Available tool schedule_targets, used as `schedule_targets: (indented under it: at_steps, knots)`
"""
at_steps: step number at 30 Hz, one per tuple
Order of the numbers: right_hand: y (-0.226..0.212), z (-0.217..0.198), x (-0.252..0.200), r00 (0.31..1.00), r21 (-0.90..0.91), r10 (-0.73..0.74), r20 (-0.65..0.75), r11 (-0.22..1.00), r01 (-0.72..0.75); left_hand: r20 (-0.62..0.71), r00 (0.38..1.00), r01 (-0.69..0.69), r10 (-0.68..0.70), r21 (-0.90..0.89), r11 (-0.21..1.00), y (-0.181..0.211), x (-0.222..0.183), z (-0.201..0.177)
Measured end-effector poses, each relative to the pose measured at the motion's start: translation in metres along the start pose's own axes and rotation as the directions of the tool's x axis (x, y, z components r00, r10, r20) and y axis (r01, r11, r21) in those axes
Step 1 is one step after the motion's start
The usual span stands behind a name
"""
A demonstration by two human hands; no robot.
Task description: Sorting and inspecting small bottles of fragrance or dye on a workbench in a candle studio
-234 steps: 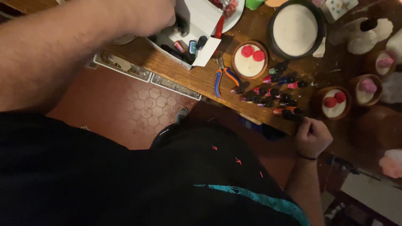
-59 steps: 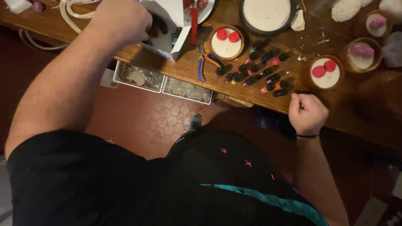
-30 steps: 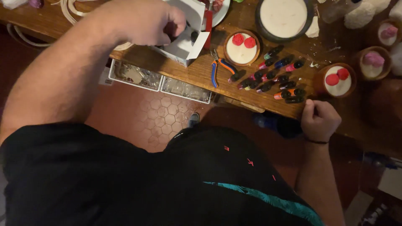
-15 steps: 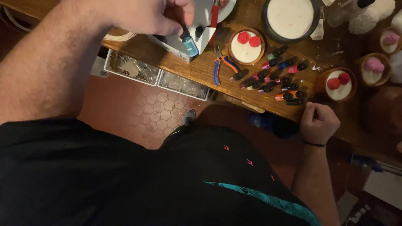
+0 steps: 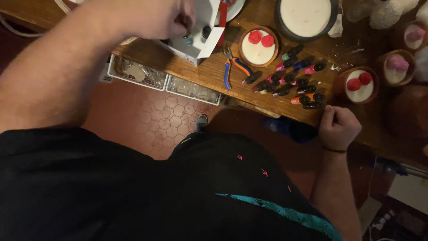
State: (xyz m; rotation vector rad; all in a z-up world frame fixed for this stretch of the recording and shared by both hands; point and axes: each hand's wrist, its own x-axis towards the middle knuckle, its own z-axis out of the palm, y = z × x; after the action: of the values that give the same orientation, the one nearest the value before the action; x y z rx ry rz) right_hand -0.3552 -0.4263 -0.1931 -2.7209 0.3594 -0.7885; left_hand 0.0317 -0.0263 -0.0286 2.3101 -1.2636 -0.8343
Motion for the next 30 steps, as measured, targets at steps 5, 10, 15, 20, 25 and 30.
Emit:
schedule_targets:
  at_steps: [5,10,15,20,25,30]
  knots:
    - [-0.003,-0.002,0.001,0.999,0.008,-0.03,-0.023,1.0,0.03,0.038,0.973,0.177,-0.229,0.516,0.838,0.009,0.009,0.005]
    - [0.012,0.003,-0.008,0.999,0.004,0.033,0.006,0.999,-0.033,0.031,0.991,0.066,-0.129,0.729,0.681,0.009,0.008,0.009]
    - [0.003,0.001,-0.004,0.999,0.024,0.035,-0.023,0.999,-0.035,0.057,0.996,0.002,-0.076,0.787,0.617,0.014,0.001,-0.003]
    - [0.001,-0.001,-0.007,0.999,-0.021,0.028,-0.044,0.999,-0.029,-0.039,0.999,0.03,-0.002,0.759,0.651,0.024,-0.015,-0.012]
    - [-0.012,-0.018,-0.035,0.982,0.102,0.14,-0.123,0.987,-0.128,-0.159,0.968,-0.042,0.193,0.657,0.752,0.057,-0.056,0.001]
    - [-0.001,-0.041,-0.134,0.963,0.075,0.188,-0.195,0.981,-0.177,-0.218,0.833,-0.359,0.509,0.486,0.796,0.092,-0.091,0.051]
